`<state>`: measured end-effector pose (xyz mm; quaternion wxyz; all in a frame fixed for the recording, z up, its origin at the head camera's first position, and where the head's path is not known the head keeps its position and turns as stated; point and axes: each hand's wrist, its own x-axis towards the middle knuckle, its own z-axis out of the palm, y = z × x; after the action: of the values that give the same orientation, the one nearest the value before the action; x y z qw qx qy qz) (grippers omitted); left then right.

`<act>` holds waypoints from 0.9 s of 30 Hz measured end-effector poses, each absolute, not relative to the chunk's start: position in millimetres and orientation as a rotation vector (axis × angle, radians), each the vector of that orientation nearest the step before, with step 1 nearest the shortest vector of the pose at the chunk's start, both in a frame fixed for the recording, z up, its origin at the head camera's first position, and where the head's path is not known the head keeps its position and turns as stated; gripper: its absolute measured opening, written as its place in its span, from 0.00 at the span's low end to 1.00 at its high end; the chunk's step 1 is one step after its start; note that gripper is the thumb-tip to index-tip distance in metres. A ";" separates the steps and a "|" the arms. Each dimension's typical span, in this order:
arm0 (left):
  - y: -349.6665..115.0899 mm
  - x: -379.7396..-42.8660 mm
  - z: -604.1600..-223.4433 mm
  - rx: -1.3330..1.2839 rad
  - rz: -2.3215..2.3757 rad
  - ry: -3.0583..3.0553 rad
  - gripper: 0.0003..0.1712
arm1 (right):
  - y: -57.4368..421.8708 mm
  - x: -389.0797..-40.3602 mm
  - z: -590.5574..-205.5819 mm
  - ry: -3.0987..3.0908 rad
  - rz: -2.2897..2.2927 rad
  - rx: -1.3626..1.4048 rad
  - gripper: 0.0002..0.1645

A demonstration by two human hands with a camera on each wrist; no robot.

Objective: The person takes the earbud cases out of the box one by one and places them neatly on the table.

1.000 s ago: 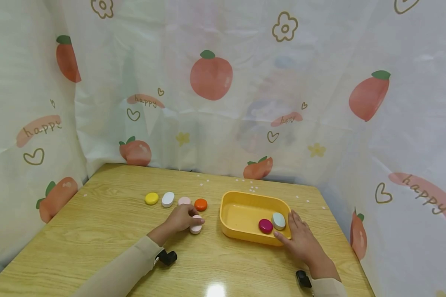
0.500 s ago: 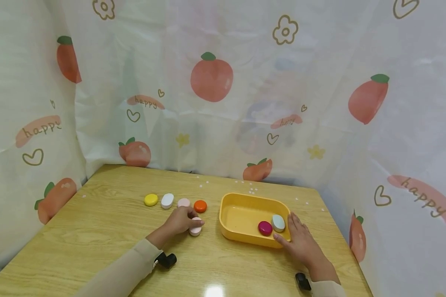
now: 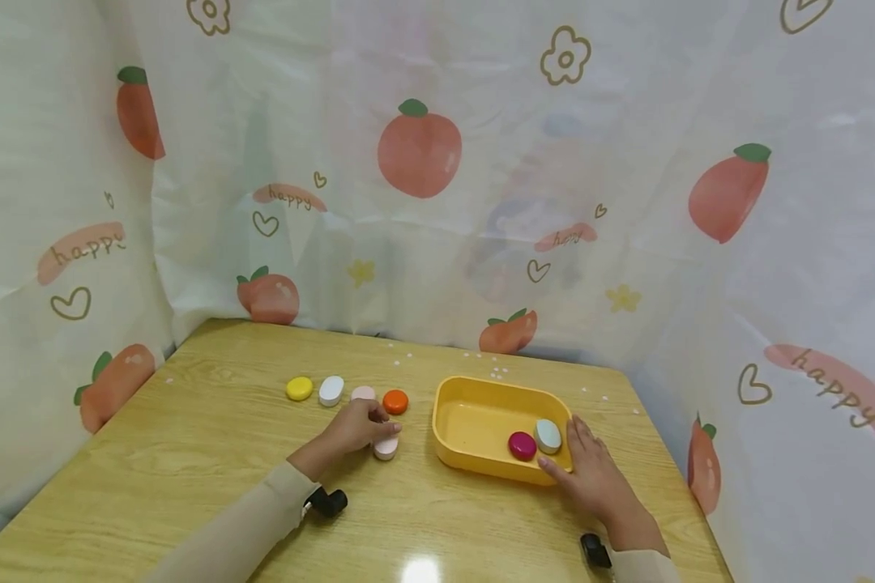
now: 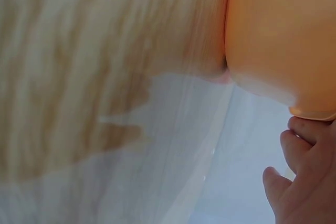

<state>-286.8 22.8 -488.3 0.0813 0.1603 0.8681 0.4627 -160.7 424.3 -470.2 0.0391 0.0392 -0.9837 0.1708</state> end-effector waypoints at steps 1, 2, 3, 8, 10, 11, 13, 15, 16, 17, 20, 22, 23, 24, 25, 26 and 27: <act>22.4 -288.4 -486.9 0.487 1.376 2.592 0.17 | 424.8 -160.9 -470.3 -3.014 0.524 0.122 0.58; 22.3 -290.3 -485.5 0.494 1.368 2.591 0.16 | 425.5 -161.2 -470.4 -3.012 0.526 0.125 0.58; 22.4 -292.2 -483.9 0.497 1.361 2.590 0.16 | 426.2 -161.6 -470.3 -3.010 0.527 0.131 0.58; 27.9 -302.9 -476.9 0.520 1.373 2.573 0.13 | 429.3 -162.3 -468.4 -2.999 0.516 0.149 0.58; 31.6 -306.3 -474.4 0.538 1.371 2.572 0.12 | 429.9 -161.7 -467.8 -2.998 0.510 0.144 0.58; 33.3 -307.6 -473.2 0.544 1.368 2.570 0.12 | 430.0 -161.3 -467.8 -2.999 0.508 0.141 0.58; 36.4 -309.1 -470.6 0.550 1.363 2.560 0.12 | 429.6 -160.5 -468.3 -3.007 0.517 0.137 0.58; 38.7 -310.3 -468.1 0.555 1.361 2.553 0.11 | 428.3 -160.0 -469.2 -3.014 0.531 0.134 0.58; 39.9 -310.9 -466.6 0.560 1.361 2.550 0.11 | 427.6 -160.0 -469.7 -3.017 0.538 0.134 0.58; 41.1 -311.6 -465.1 0.566 1.369 2.537 0.11 | 427.0 -160.2 -470.2 -3.018 0.537 0.135 0.58; 45.9 -314.5 -459.8 0.609 1.379 2.517 0.10 | 425.1 -161.6 -471.2 -3.015 0.520 0.139 0.58; 50.5 -316.4 -456.4 0.633 1.401 2.481 0.11 | 424.2 -162.6 -471.4 -3.009 0.511 0.145 0.58; 53.2 -316.9 -454.4 0.645 1.417 2.457 0.10 | 424.0 -162.9 -471.5 -3.007 0.498 0.147 0.58; 56.3 -317.4 -452.8 0.658 1.427 2.442 0.10 | 423.8 -163.0 -471.4 -3.005 0.491 0.149 0.57; 59.6 -317.3 -451.0 0.667 1.442 2.421 0.10 | 423.6 -162.8 -471.3 -3.003 0.482 0.151 0.57; 63.0 -316.9 -449.4 0.673 1.457 2.402 0.09 | 423.3 -162.5 -470.9 -3.003 0.485 0.151 0.57; 66.5 -316.3 -448.6 0.678 1.479 2.376 0.09 | 423.1 -162.1 -470.8 -3.005 0.484 0.150 0.57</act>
<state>-316.3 66.5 -448.6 0.1307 0.2334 0.8180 0.5093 -162.1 423.1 -470.8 0.0469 0.0492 -0.9850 0.1587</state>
